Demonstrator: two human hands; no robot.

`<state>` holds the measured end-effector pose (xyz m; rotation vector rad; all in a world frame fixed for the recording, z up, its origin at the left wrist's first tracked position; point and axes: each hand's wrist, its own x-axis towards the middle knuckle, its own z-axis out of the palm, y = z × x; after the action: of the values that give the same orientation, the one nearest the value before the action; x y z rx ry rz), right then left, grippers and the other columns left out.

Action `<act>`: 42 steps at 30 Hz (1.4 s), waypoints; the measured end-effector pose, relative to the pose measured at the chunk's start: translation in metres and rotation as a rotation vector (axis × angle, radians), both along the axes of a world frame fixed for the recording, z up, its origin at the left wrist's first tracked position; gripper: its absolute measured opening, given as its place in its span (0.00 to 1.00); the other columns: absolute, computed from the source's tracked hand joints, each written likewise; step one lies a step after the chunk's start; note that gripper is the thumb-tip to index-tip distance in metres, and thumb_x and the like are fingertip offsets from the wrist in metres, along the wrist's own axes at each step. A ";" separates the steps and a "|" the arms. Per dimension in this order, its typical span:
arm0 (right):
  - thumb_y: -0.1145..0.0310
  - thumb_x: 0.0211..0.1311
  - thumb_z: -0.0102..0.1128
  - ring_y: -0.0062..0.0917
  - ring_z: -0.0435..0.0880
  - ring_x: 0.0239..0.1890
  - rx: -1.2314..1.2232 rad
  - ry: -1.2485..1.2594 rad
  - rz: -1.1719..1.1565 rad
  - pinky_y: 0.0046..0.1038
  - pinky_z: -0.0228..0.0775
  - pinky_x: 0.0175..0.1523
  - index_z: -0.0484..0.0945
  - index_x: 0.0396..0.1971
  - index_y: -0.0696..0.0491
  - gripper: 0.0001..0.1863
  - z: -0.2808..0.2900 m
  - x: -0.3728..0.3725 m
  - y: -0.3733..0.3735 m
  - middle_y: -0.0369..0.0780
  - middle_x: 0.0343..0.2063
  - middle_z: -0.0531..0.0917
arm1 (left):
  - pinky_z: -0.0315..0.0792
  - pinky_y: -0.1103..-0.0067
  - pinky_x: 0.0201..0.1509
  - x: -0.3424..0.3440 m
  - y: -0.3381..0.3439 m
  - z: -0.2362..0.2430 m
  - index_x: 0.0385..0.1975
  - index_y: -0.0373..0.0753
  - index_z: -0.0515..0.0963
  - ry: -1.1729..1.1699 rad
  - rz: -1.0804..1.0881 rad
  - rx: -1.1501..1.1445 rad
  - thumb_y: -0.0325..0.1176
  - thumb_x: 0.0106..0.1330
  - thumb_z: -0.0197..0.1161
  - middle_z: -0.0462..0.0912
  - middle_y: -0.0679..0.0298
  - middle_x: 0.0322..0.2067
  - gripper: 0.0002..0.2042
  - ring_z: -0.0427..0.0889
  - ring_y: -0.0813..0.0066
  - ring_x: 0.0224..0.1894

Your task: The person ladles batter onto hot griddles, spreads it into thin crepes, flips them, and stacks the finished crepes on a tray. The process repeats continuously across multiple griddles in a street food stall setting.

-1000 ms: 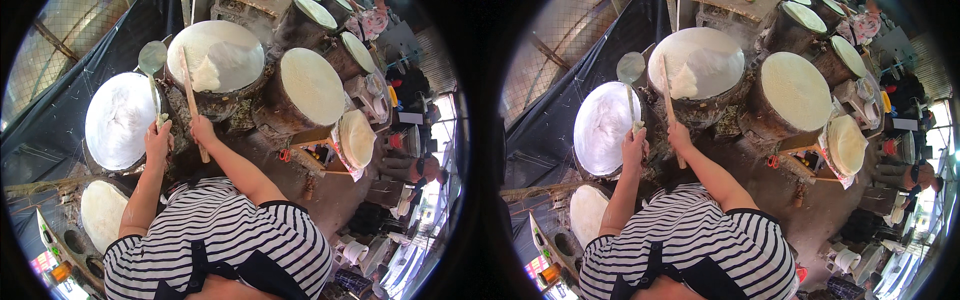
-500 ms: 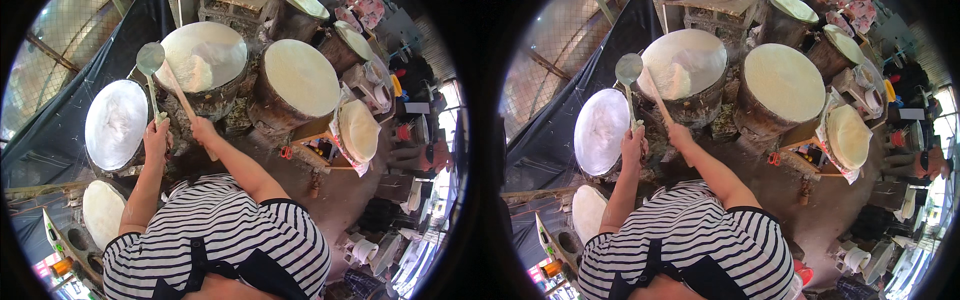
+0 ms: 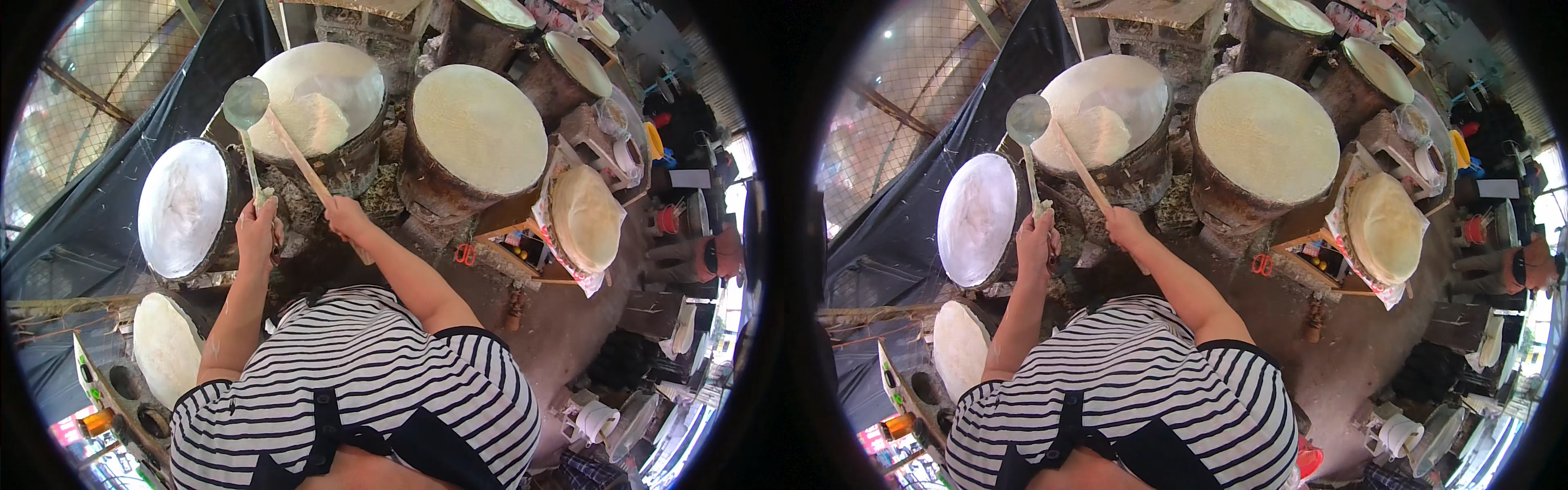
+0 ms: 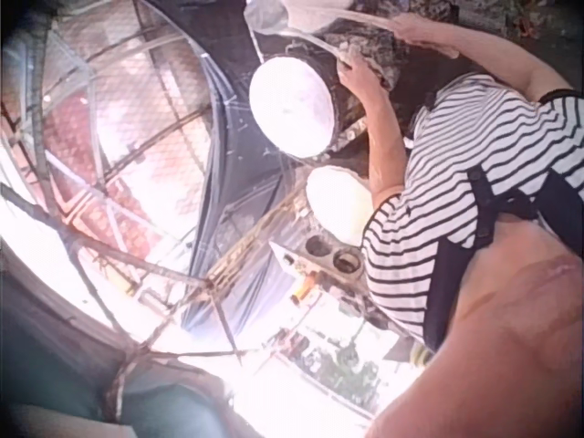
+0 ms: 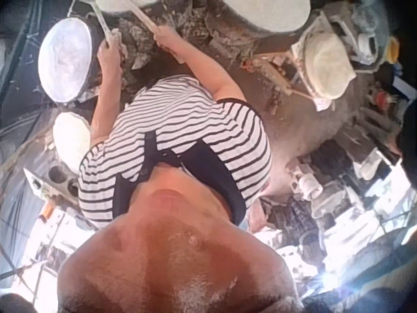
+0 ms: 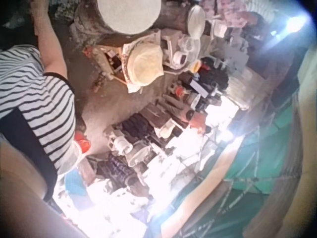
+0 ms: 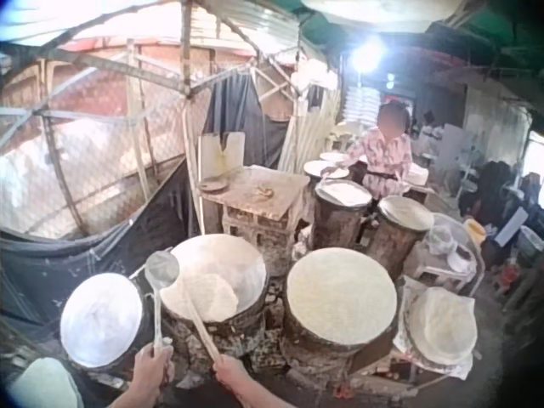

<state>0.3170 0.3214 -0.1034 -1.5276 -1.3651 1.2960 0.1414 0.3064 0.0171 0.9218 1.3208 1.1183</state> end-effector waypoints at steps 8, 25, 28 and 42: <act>0.55 0.64 0.38 0.29 0.69 0.05 -0.273 0.163 -0.105 0.30 0.61 0.10 0.70 0.20 0.59 0.24 0.020 0.098 0.040 0.43 0.09 0.72 | 0.58 0.85 0.10 0.022 0.001 0.001 0.31 0.38 0.71 -0.002 0.040 0.001 0.32 0.62 0.59 0.66 0.71 0.13 0.06 0.65 0.83 0.09; 0.69 0.56 0.51 0.39 0.78 0.19 0.191 -0.486 0.095 0.38 0.70 0.25 0.72 0.30 0.58 0.08 0.009 0.115 0.054 0.45 0.18 0.77 | 0.59 0.84 0.10 0.013 0.012 0.002 0.33 0.37 0.71 -0.021 0.072 -0.040 0.32 0.62 0.58 0.65 0.71 0.15 0.06 0.65 0.83 0.10; 0.64 0.62 0.47 0.41 0.78 0.19 0.588 -0.819 0.087 0.41 0.71 0.26 0.72 0.33 0.57 0.11 -0.026 0.117 0.039 0.47 0.16 0.77 | 0.59 0.84 0.10 -0.004 0.020 -0.006 0.33 0.37 0.71 -0.026 0.068 -0.040 0.32 0.62 0.58 0.65 0.71 0.15 0.07 0.65 0.83 0.10; 0.68 0.62 0.43 0.42 0.82 0.23 0.281 -1.079 -0.227 0.41 0.73 0.27 0.68 0.33 0.56 0.08 0.013 0.129 0.140 0.47 0.20 0.80 | 0.59 0.84 0.11 -0.052 0.050 -0.011 0.33 0.38 0.70 -0.009 0.092 -0.088 0.33 0.63 0.57 0.65 0.71 0.16 0.07 0.65 0.83 0.10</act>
<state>0.4462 0.4618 -0.0908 -2.1812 -1.7913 0.0357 0.0895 0.3560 0.0059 0.7982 1.4057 1.1242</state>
